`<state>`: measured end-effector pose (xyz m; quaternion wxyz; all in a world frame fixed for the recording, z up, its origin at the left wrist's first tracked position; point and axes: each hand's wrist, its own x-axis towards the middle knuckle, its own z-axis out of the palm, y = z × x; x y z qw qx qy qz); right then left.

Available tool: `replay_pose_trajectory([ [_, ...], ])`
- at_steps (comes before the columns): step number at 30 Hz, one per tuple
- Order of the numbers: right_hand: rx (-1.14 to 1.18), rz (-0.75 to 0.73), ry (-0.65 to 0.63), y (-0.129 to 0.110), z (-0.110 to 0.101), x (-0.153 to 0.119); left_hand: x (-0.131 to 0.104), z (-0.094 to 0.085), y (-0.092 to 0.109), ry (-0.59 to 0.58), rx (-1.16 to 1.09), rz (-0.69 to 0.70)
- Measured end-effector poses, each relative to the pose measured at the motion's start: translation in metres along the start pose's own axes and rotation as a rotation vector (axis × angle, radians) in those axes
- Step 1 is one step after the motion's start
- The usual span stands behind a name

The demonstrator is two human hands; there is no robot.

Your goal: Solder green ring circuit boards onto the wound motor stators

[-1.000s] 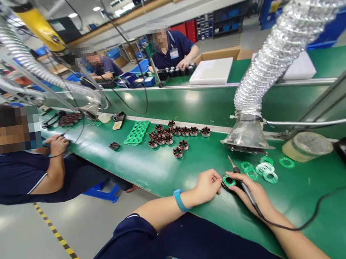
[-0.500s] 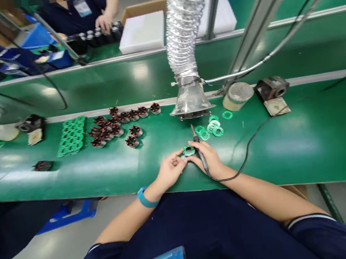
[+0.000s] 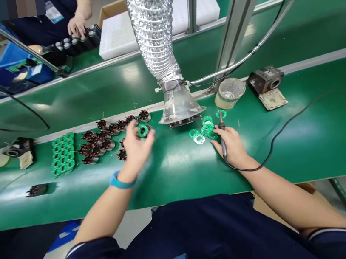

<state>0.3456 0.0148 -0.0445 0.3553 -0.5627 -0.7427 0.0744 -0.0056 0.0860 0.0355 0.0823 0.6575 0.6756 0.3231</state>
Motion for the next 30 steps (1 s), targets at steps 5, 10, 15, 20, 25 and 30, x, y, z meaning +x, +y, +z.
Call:
replay_pose_trajectory([
  [5,-0.034,-0.042,-0.013,0.003,0.005,-0.001,0.144,-0.001,-0.038,0.054,0.242,-0.11],
  [10,-0.063,-0.065,0.056,0.0,0.005,0.001,0.211,0.021,-0.05,-0.195,0.344,-0.302],
  [15,-0.052,-0.099,0.1,-0.004,0.0,0.001,0.197,0.022,-0.042,-0.183,0.355,-0.297],
  [20,0.055,-0.187,0.03,-0.021,-0.001,-0.009,0.137,0.007,-0.021,-0.281,0.359,0.183],
  [25,0.054,-0.272,-0.177,-0.06,0.006,-0.021,0.086,0.01,-0.009,-0.457,0.485,0.32],
  [30,-0.169,-0.209,-0.23,-0.078,0.009,-0.021,0.032,0.009,-0.003,-0.475,0.349,0.367],
])
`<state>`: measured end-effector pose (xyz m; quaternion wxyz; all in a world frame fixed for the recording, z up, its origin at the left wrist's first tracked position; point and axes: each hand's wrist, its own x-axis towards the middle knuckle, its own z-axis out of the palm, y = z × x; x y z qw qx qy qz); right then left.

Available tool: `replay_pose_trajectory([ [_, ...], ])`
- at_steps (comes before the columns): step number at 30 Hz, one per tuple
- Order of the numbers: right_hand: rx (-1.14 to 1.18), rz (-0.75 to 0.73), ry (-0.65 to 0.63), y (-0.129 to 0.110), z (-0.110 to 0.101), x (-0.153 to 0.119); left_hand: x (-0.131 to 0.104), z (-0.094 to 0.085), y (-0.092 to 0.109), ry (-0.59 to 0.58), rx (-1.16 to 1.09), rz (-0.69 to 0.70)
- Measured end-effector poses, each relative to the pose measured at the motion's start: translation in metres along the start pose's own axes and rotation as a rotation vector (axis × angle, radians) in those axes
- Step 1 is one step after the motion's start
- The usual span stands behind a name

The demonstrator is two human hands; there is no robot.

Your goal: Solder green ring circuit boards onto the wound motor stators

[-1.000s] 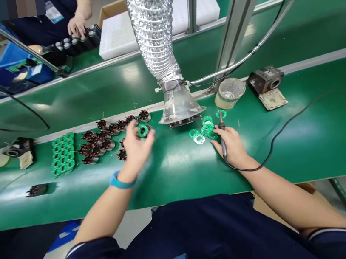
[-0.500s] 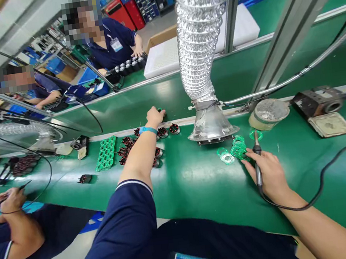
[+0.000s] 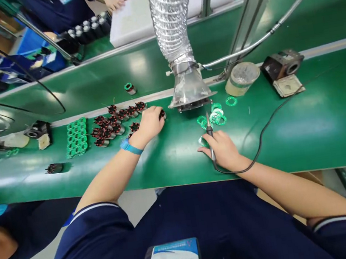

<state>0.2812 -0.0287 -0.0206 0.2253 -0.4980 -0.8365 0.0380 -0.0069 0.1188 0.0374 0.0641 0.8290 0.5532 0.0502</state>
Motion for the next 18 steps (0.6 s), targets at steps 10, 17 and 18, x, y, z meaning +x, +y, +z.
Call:
replay_pose_trajectory([
  [10,0.116,0.024,0.047,0.009,0.007,-0.009,-0.127,0.042,0.032,0.157,-0.507,0.04],
  [17,0.119,0.006,0.036,0.008,0.008,-0.003,-0.11,0.061,0.048,0.175,-0.548,-0.107],
  [18,0.124,0.009,0.038,0.008,0.008,-0.003,-0.107,0.061,0.052,0.187,-0.551,-0.09],
])
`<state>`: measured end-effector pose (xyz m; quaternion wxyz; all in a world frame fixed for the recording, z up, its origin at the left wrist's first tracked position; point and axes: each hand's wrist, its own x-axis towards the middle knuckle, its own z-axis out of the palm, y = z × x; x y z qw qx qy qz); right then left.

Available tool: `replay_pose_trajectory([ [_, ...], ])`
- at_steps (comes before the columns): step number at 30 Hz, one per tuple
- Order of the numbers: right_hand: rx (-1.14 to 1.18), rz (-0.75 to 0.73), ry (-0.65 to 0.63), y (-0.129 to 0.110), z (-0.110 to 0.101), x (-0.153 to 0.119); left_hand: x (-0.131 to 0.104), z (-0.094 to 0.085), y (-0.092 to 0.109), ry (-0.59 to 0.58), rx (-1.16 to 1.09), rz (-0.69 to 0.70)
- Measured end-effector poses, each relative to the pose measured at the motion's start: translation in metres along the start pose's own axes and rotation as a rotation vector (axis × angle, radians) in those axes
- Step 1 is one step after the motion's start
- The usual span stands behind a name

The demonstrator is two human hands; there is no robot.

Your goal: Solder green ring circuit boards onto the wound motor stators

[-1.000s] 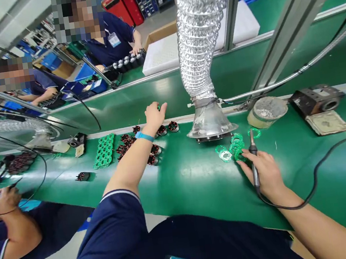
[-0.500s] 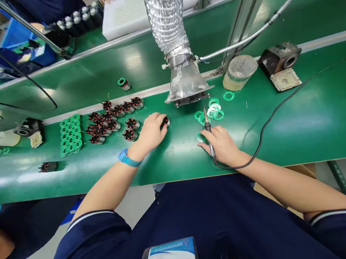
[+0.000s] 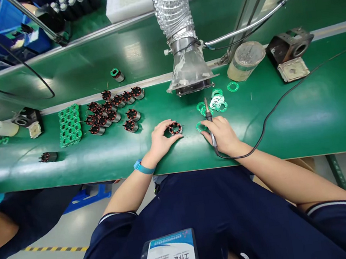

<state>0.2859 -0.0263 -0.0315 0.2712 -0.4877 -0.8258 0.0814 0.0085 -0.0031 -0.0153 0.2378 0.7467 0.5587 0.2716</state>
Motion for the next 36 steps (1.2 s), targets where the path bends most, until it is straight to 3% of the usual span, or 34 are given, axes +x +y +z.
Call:
replay_pose_trajectory([
  [5,0.058,0.032,0.039,0.006,-0.001,-0.003,0.0,-0.009,0.02,-0.04,0.047,0.128],
  [10,0.163,0.091,0.125,0.009,-0.013,-0.003,0.008,-0.025,0.049,-0.3,0.305,0.178],
  [15,0.318,0.164,0.162,0.0,-0.029,-0.013,0.024,-0.024,0.07,-0.452,0.458,0.183],
  [18,0.358,0.097,0.231,-0.004,-0.031,-0.025,0.03,-0.02,0.069,-0.459,0.461,0.222],
  [22,0.417,0.007,0.3,-0.006,-0.026,-0.036,0.035,-0.018,0.055,-0.4,0.256,0.249],
  [26,0.517,0.12,0.332,-0.012,-0.026,-0.04,0.038,-0.016,0.048,-0.347,0.135,0.248],
  [30,0.577,0.279,0.298,-0.017,-0.03,-0.04,0.039,-0.013,0.053,-0.387,0.172,0.257],
  [36,0.592,0.321,0.239,-0.019,-0.029,-0.036,0.04,-0.01,0.058,-0.408,0.214,0.257],
])
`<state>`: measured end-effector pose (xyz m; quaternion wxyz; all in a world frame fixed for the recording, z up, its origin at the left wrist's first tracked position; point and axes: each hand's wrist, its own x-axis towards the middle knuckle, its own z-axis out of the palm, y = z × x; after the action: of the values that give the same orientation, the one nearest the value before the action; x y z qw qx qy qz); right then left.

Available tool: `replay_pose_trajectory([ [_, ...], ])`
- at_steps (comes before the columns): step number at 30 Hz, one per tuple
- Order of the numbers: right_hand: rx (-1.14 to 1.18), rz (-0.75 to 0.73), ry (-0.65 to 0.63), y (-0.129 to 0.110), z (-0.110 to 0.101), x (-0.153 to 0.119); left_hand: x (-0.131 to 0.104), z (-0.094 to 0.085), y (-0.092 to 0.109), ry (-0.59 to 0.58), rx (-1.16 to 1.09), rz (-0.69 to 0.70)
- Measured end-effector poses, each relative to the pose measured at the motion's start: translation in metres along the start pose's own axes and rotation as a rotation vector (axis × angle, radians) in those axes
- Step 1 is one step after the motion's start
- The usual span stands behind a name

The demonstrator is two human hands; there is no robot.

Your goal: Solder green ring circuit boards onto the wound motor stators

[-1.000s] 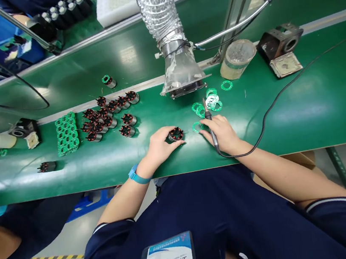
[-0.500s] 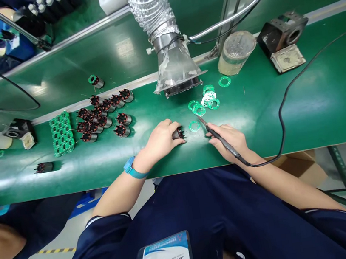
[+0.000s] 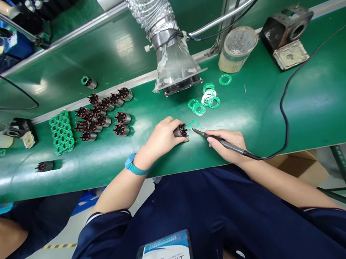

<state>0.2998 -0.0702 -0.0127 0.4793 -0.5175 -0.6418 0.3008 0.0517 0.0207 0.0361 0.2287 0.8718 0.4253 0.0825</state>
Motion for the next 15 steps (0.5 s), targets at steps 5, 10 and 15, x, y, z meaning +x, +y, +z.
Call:
replay_pose_trajectory([
  [5,-0.001,0.008,-0.025,-0.0005,0.0022,0.0016,0.0,-0.0003,-0.0002,-0.015,0.016,-0.005],
  [10,-0.003,-0.002,-0.018,0.0,0.003,0.0012,0.0002,0.0002,0.0003,-0.017,0.022,-0.013],
  [15,-0.024,0.01,-0.034,0.0009,0.0025,0.0007,0.0002,-0.0003,0.0019,-0.021,0.029,-0.017],
])
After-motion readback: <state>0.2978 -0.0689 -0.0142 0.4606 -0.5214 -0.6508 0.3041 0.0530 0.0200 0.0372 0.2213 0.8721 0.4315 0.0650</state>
